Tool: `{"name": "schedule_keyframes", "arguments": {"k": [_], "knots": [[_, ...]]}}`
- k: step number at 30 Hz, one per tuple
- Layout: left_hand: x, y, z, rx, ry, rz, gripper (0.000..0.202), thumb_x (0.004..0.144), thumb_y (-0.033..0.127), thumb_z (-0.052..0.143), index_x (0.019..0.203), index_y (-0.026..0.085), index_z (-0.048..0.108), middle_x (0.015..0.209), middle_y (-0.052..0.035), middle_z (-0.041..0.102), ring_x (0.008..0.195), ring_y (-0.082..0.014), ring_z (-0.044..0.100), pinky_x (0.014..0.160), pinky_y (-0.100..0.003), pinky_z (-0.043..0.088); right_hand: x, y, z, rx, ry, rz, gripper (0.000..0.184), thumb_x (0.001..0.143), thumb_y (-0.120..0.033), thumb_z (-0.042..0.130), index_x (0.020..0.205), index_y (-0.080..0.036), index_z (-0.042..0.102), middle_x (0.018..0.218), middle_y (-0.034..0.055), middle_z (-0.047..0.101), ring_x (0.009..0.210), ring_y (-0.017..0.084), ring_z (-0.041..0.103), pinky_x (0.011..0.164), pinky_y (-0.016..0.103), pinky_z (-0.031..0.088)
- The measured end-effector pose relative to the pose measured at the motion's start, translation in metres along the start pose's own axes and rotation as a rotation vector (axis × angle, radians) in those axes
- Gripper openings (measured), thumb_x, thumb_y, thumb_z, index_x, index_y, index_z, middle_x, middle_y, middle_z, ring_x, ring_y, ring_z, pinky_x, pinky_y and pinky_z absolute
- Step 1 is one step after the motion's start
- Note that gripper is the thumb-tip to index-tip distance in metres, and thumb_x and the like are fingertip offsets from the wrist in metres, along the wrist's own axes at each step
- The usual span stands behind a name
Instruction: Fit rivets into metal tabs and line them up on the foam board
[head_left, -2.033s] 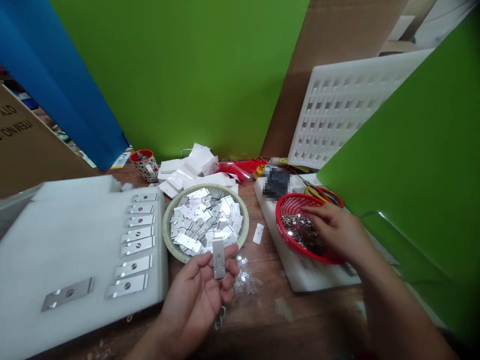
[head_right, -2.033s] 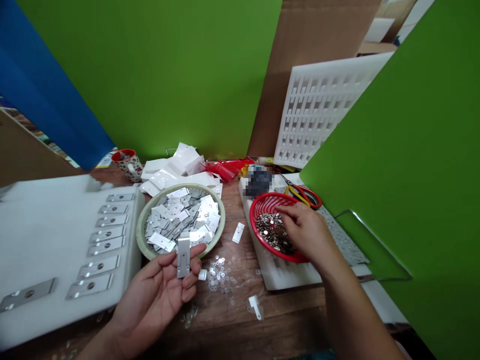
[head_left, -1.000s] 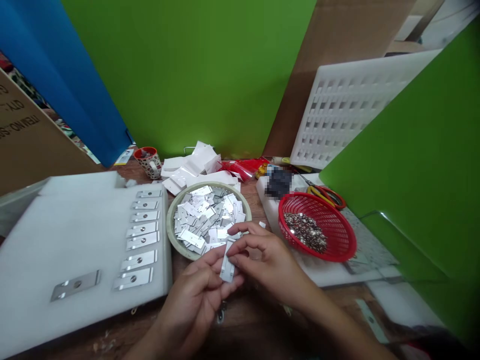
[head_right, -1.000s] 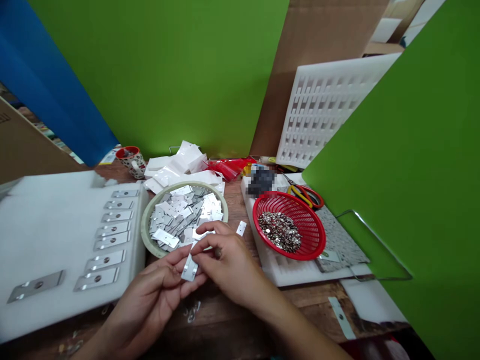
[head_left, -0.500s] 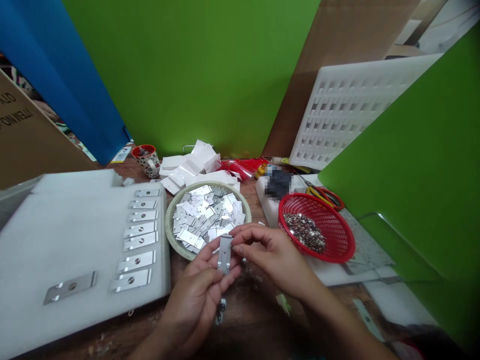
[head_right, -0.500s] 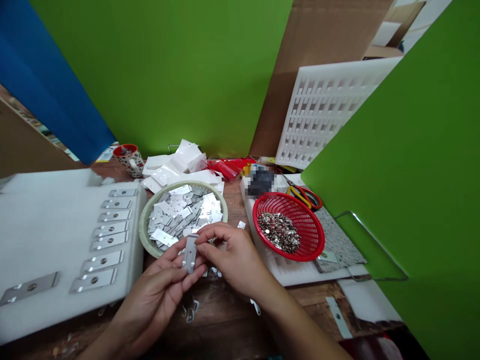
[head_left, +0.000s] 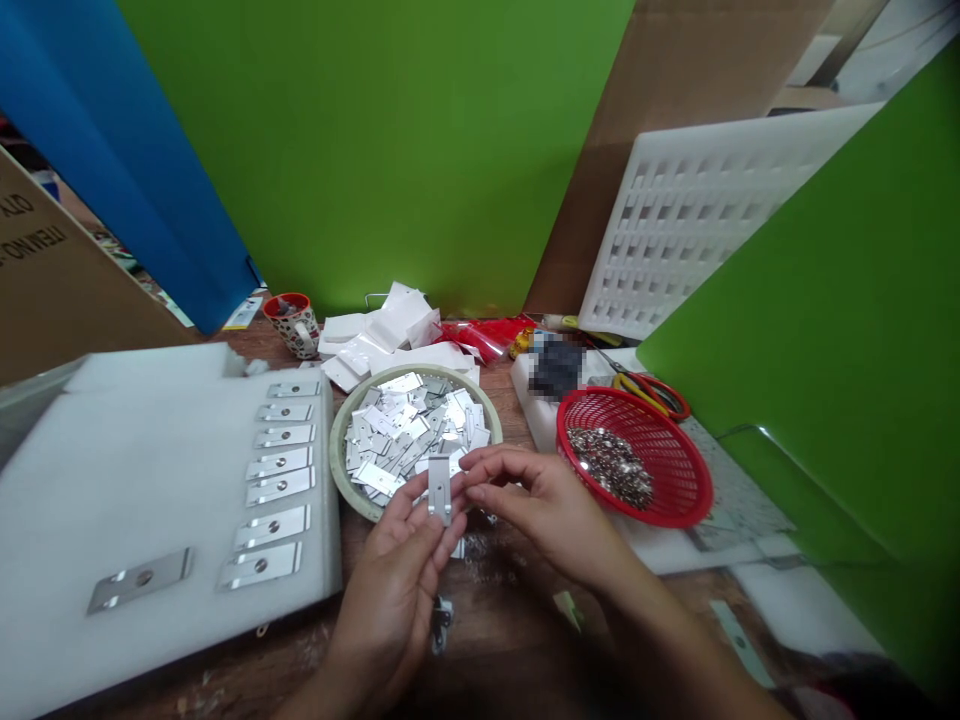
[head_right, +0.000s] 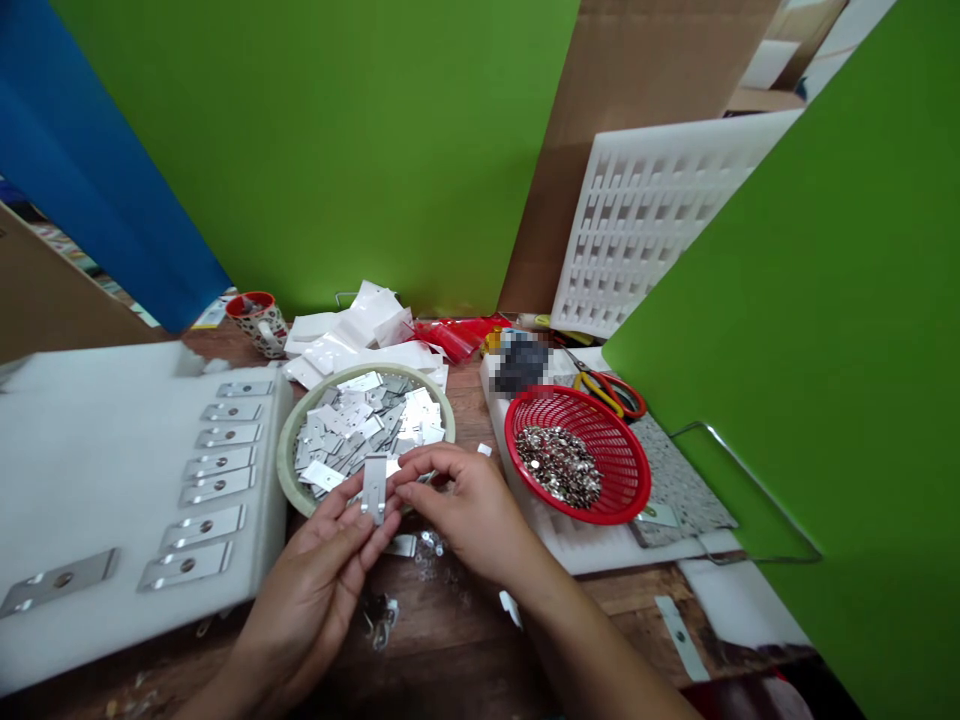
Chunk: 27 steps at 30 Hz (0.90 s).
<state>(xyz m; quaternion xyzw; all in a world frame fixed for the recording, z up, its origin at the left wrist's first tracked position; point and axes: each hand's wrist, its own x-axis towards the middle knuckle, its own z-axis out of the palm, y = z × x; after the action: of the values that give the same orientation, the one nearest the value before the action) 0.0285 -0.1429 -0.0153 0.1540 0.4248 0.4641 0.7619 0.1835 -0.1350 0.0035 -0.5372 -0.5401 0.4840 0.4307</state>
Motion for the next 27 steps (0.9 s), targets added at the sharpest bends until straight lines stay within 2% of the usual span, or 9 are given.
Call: {"name": "schedule_keyframes", "arguments": {"k": [5, 11, 22, 24, 27], "knots": [[0.001, 0.0, 0.0, -0.024, 0.024, -0.025, 0.035, 0.088, 0.001, 0.052, 0.121, 0.012, 0.048, 0.115, -0.0139, 0.069, 0.11, -0.0196, 0.064, 0.1, -0.03, 0.049, 0.0, 0.001, -0.004, -0.069, 0.038, -0.051, 0.008, 0.08, -0.016, 0.066, 0.08, -0.02, 0.072, 0.102, 0.004, 0.067, 0.1, 0.017, 0.062, 0.095, 0.035, 0.043], [0.0, 0.001, 0.001, -0.047, 0.067, -0.031, 0.038, 0.087, -0.002, 0.05, 0.121, 0.014, 0.048, 0.11, -0.012, 0.071, 0.108, -0.0193, 0.065, 0.1, -0.031, 0.05, 0.0, 0.004, -0.002, -0.067, 0.031, -0.048, 0.008, 0.081, -0.018, 0.064, 0.08, -0.02, 0.072, 0.102, 0.0039, 0.066, 0.099, 0.017, 0.062, 0.093, 0.035, 0.044], [0.0, -0.001, 0.003, -0.048, 0.1, -0.032, 0.033, 0.083, -0.003, 0.052, 0.111, 0.014, 0.057, 0.118, -0.0097, 0.066, 0.109, -0.017, 0.064, 0.099, -0.03, 0.05, 0.008, 0.001, 0.011, -0.109, 0.047, -0.055, 0.006, 0.075, -0.015, 0.066, 0.075, -0.019, 0.07, 0.104, 0.0043, 0.064, 0.102, 0.018, 0.06, 0.094, 0.035, 0.044], [0.0, -0.001, 0.002, -0.035, 0.073, -0.039, 0.03, 0.083, -0.002, 0.053, 0.108, 0.014, 0.059, 0.117, -0.0093, 0.066, 0.107, -0.0166, 0.064, 0.097, -0.029, 0.051, 0.01, 0.002, 0.012, -0.084, 0.036, -0.017, 0.005, 0.076, -0.016, 0.064, 0.077, -0.018, 0.069, 0.1, 0.004, 0.066, 0.092, 0.017, 0.063, 0.086, 0.033, 0.048], [-0.002, -0.005, -0.006, 0.043, -0.059, -0.1, 0.023, 0.083, 0.004, 0.059, 0.104, 0.013, 0.063, 0.109, -0.0083, 0.069, 0.1, -0.0164, 0.066, 0.095, -0.03, 0.051, 0.005, 0.005, 0.01, -0.084, -0.046, 0.101, 0.007, 0.08, -0.02, 0.061, 0.082, -0.017, 0.067, 0.082, 0.0016, 0.068, 0.067, 0.014, 0.063, 0.062, 0.026, 0.05]]}}
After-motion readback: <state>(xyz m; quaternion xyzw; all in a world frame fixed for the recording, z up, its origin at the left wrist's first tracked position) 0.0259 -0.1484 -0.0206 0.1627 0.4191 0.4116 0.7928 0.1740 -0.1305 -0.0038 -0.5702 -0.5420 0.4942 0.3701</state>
